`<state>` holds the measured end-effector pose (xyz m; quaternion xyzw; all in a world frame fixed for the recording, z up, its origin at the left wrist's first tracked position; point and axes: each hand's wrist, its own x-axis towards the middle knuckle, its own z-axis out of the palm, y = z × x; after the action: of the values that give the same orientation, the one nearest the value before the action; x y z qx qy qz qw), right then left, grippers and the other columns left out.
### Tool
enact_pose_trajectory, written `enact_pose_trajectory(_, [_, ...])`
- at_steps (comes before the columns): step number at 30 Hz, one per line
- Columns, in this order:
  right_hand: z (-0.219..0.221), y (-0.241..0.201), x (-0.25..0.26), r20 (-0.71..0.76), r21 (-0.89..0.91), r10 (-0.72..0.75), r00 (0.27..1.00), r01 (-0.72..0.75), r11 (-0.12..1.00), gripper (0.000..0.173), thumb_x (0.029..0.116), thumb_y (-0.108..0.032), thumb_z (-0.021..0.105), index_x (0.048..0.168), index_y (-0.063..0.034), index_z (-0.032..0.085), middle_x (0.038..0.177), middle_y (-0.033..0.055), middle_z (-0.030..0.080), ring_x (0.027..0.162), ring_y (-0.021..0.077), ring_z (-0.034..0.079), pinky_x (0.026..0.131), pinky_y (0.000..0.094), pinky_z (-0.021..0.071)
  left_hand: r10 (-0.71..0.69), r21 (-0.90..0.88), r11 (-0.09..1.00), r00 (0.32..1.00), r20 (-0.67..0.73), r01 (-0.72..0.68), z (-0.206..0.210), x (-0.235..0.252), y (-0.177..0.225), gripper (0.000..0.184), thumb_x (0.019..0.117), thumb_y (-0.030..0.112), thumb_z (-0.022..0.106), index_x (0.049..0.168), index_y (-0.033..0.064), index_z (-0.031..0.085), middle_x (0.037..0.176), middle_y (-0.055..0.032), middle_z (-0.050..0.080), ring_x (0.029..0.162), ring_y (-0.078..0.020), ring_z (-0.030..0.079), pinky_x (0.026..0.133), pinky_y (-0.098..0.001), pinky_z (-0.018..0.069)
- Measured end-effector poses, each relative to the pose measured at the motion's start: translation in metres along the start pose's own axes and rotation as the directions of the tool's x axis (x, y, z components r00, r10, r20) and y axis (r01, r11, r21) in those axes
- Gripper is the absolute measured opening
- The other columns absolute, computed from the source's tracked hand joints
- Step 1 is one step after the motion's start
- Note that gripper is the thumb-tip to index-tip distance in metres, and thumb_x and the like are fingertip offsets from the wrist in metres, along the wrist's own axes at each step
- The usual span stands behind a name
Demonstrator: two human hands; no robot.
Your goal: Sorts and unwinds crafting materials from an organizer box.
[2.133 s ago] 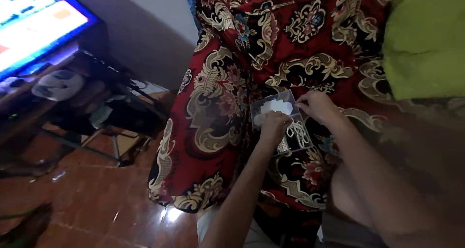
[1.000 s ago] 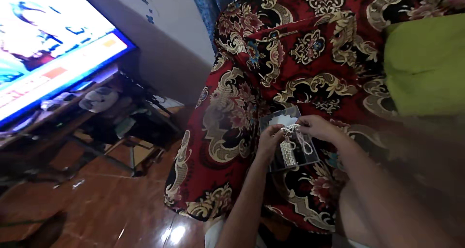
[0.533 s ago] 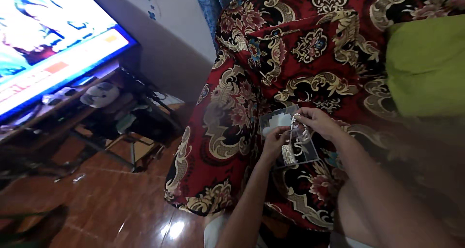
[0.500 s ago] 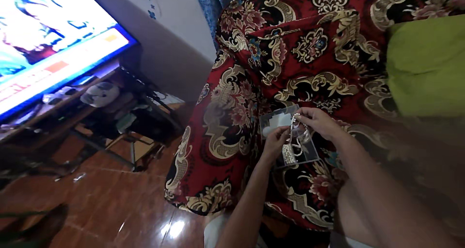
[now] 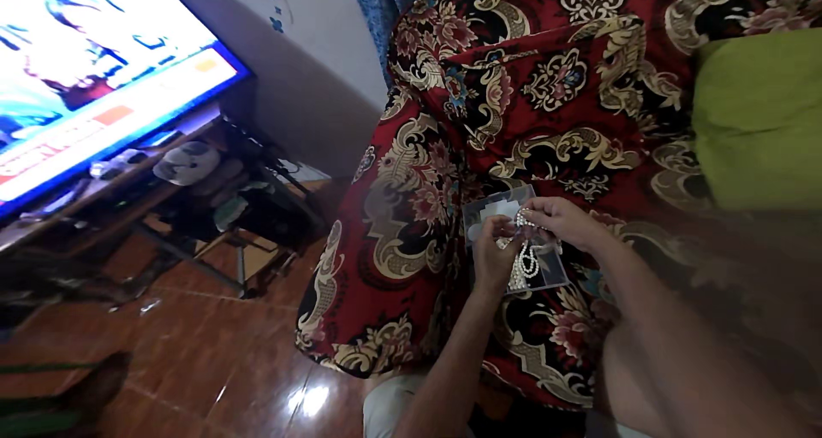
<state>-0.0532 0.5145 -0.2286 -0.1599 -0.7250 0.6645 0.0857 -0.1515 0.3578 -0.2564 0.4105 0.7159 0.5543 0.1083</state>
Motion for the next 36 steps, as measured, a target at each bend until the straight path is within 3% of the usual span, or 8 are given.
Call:
enact_pose_trajectory(5, [0.005,-0.002,0.001,0.021,-0.08,0.034,0.999,-0.032,0.996,0.021,0.1091,-0.018,0.05,0.113,-0.0023,0.064,0.076,-0.0027,0.064,0.056,0.0007,0.052,0.055,0.0171,0.0434,0.078,0.097,0.992,0.997,-0.014,-0.076,-0.002,-0.007,-0.002,0.015,0.0878,0.006,0.075,0.099,-0.0031,0.074,0.092,-0.0099,0.075,0.084,-0.01,0.072,0.083,-0.0255,0.0588])
enact_pose_trajectory(11, [0.007,0.002,0.003,0.023,-0.157,0.041,0.999,-0.037,0.987,0.023,0.109,-0.02,0.051,0.112,-0.0022,0.065,0.077,-0.002,0.063,0.058,0.001,0.053,0.056,0.0185,0.0446,0.113,0.099,0.989,0.991,-0.072,-0.106,-0.012,-0.007,-0.003,0.013,0.0934,0.008,0.07,0.1,0.0007,0.078,0.096,-0.0085,0.076,0.088,-0.0086,0.072,0.086,-0.0253,0.0579])
enact_pose_trajectory(14, [0.009,0.002,0.003,-0.073,-0.441,0.004,0.997,-0.036,0.897,0.032,0.1089,-0.026,0.051,0.117,-0.0003,0.07,0.101,0.0133,0.07,0.089,0.0201,0.066,0.086,0.0392,0.0527,0.089,0.148,0.986,0.993,-0.074,-0.078,-0.016,-0.004,0.0,0.014,0.0958,0.01,0.067,0.1,0.0007,0.077,0.098,-0.0104,0.074,0.091,-0.011,0.07,0.085,-0.0265,0.0567])
enact_pose_trajectory(16, [0.01,0.003,0.004,-0.13,-0.547,-0.081,0.988,-0.004,0.837,0.035,0.1081,-0.026,0.053,0.121,0.001,0.07,0.119,0.0212,0.069,0.112,0.0339,0.065,0.103,0.0508,0.048,0.027,0.11,0.994,0.997,-0.069,-0.02,-0.018,-0.003,0.004,0.016,0.0972,0.01,0.066,0.101,-0.0008,0.076,0.1,-0.0113,0.073,0.091,-0.0101,0.069,0.084,-0.0243,0.0566])
enact_pose_trajectory(20, [0.013,0.004,0.001,-0.095,-0.409,-0.237,0.967,0.18,0.895,0.033,0.1039,-0.03,0.061,0.114,-0.0006,0.071,0.104,0.0138,0.072,0.092,0.02,0.069,0.086,0.0374,0.0566,-0.082,0.095,0.992,0.994,-0.071,0.088,-0.018,-0.003,0.01,0.018,0.0994,0.013,0.062,0.101,-0.0011,0.075,0.098,-0.0103,0.072,0.089,-0.0096,0.068,0.083,-0.0264,0.0553])
enact_pose_trajectory(24, [0.024,0.004,-0.001,0.015,-0.335,-0.296,0.955,0.283,0.899,0.031,0.0872,-0.016,0.081,0.114,-0.0024,0.07,0.1,0.0103,0.072,0.089,0.0152,0.068,0.082,0.0332,0.0575,-0.227,-0.002,0.974,0.972,-0.066,0.228,-0.017,-0.002,0.018,0.017,0.0991,0.012,0.064,0.098,-0.0025,0.073,0.092,-0.0089,0.071,0.083,-0.0089,0.068,0.081,-0.0282,0.0571])
enact_pose_trajectory(28, [0.03,0.005,-0.003,-0.077,-0.417,-0.383,0.92,0.319,0.851,0.016,0.0935,-0.001,0.07,0.107,-0.0026,0.077,0.099,0.0122,0.074,0.088,0.0192,0.071,0.085,0.0379,0.059,-0.26,0.031,0.964,0.962,-0.085,0.263,-0.018,-0.004,0.02,0.016,0.0989,0.014,0.065,0.098,0.0003,0.074,0.089,-0.0057,0.07,0.081,-0.0082,0.065,0.08,-0.03,0.0534])
enact_pose_trajectory(36, [0.023,0.004,-0.004,-0.14,-0.479,-0.46,0.877,0.346,0.806,0.004,0.0898,-0.007,0.077,0.093,-0.0048,0.078,0.087,0.0083,0.074,0.076,0.0164,0.069,0.075,0.0353,0.0589,-0.218,-0.21,0.956,0.975,-0.043,0.205,-0.014,-0.006,0.011,0.013,0.0992,0.005,0.056,0.092,-0.0012,0.066,0.106,-0.0075,0.071,0.093,-0.0078,0.066,0.086,-0.0278,0.0536])
